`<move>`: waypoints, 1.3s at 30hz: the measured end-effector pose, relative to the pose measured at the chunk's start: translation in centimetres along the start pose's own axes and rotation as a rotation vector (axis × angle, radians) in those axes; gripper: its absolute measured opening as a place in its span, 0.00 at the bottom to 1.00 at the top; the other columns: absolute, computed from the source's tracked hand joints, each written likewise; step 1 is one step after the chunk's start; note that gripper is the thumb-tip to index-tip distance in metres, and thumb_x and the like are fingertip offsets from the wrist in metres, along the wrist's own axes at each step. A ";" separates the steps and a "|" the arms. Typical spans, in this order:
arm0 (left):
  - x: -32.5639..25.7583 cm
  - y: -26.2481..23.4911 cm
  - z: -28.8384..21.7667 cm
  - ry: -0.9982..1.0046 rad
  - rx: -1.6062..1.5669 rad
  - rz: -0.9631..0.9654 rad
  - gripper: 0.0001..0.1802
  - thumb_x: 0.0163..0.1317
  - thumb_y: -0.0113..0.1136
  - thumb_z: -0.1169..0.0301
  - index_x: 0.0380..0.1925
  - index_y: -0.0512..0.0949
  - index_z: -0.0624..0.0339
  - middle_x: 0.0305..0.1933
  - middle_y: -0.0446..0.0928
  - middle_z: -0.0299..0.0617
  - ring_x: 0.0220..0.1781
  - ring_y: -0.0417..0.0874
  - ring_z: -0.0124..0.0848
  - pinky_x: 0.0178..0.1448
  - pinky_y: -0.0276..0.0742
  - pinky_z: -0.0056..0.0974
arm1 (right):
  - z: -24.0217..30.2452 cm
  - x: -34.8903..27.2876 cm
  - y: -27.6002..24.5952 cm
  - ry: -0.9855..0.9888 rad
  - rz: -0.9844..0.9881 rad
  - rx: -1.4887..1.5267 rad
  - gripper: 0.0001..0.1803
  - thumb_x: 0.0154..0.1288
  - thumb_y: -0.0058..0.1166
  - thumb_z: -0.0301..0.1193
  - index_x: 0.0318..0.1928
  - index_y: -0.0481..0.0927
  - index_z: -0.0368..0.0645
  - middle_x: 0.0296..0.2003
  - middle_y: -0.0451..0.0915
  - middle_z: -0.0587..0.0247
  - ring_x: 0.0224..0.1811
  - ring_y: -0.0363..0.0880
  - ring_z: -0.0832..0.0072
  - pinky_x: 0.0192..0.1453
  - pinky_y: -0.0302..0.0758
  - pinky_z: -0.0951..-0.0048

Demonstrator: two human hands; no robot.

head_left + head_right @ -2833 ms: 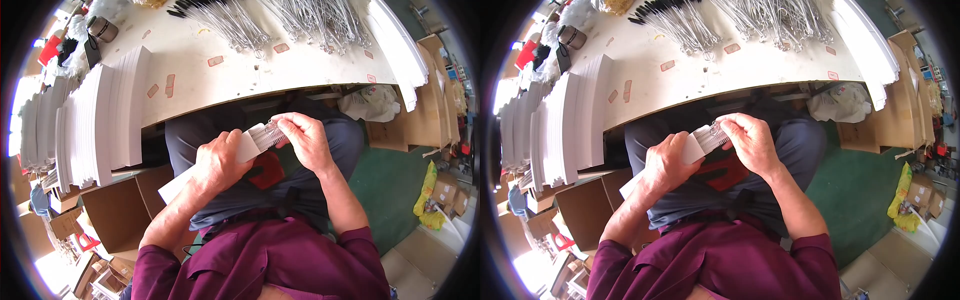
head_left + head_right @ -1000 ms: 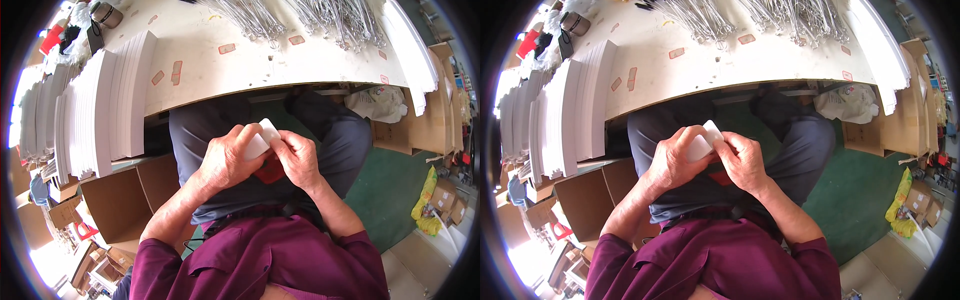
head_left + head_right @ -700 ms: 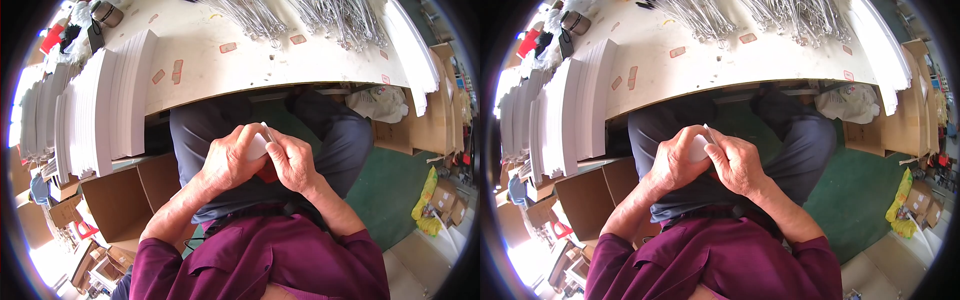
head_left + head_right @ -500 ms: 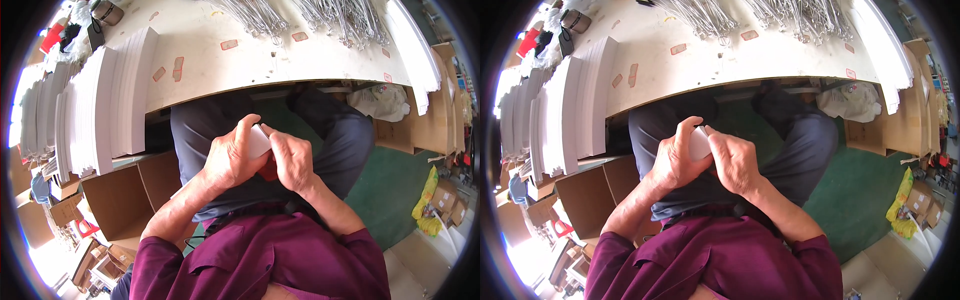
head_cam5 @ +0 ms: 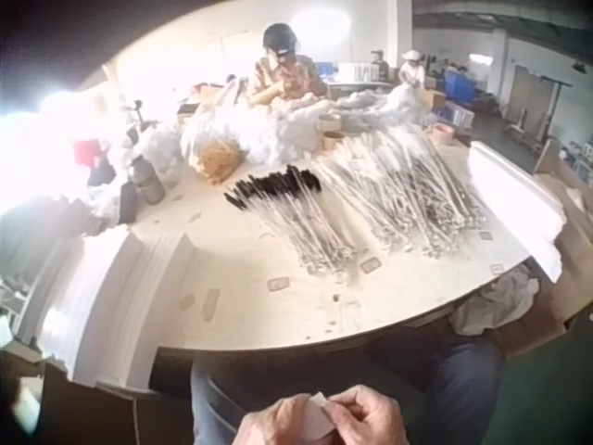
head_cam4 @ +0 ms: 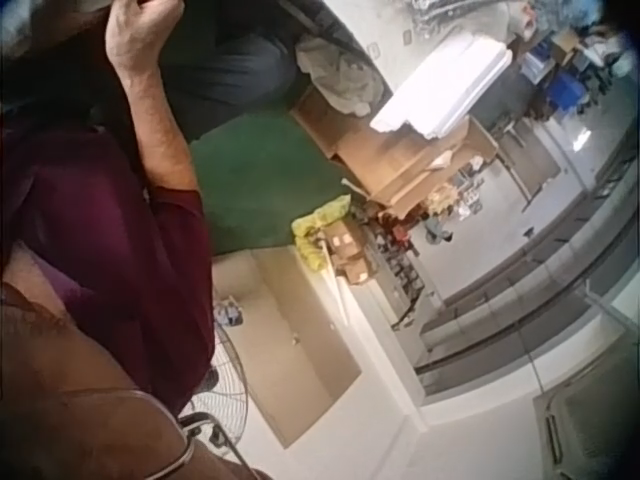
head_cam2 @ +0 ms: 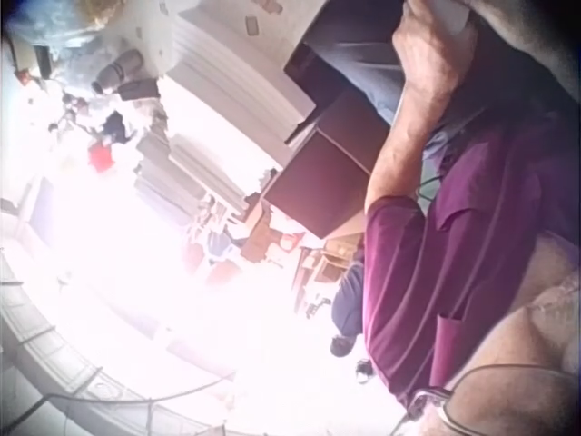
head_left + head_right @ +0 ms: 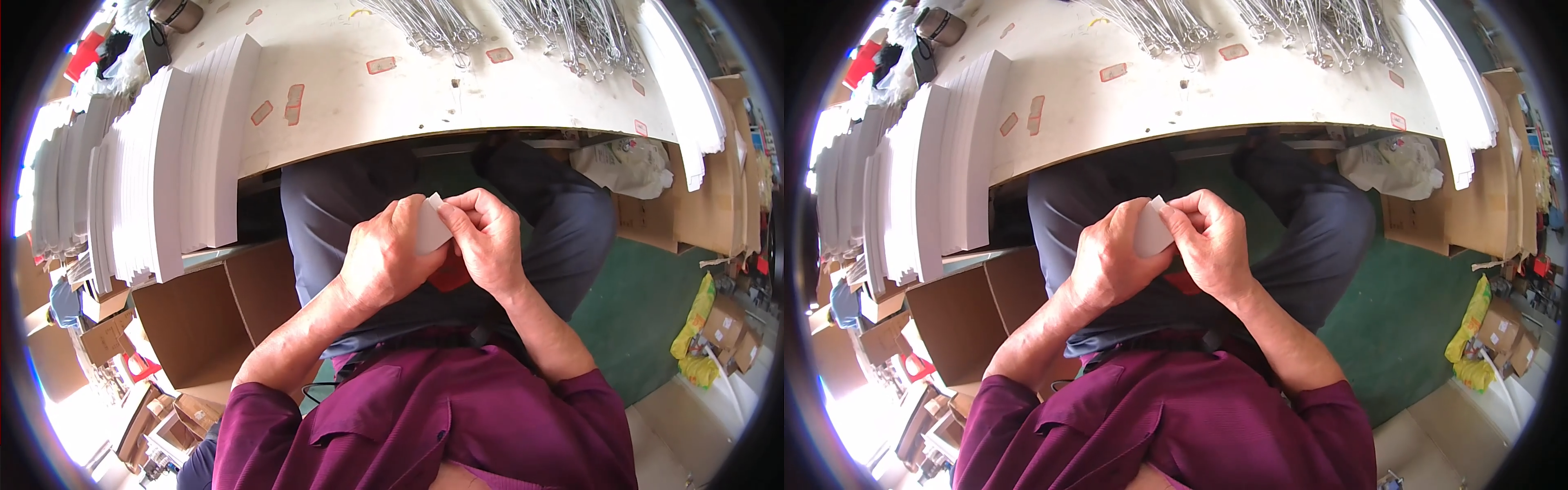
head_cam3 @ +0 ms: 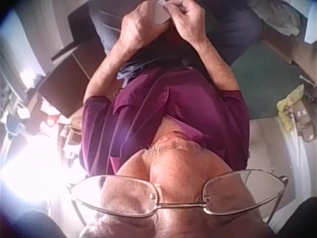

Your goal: Assembling industrial cleaning brushes and placing them into cardboard boxes.

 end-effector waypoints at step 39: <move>-0.3 -2.9 0.4 -0.070 -0.178 0.095 0.32 0.57 0.74 0.63 0.58 0.75 0.68 0.48 0.83 0.60 0.49 0.87 0.56 0.54 0.84 0.50 | 0.0 -1.1 1.5 -0.164 -0.017 -0.180 0.18 0.76 0.55 0.22 0.63 0.80 0.31 0.54 0.86 0.55 0.52 0.83 0.78 0.58 0.79 0.74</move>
Point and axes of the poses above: each hand's wrist, its own x-axis towards the middle knuckle, its own y-axis out of the palm, z = x × y, the point moved 3 cm from there along x, towards the middle knuckle
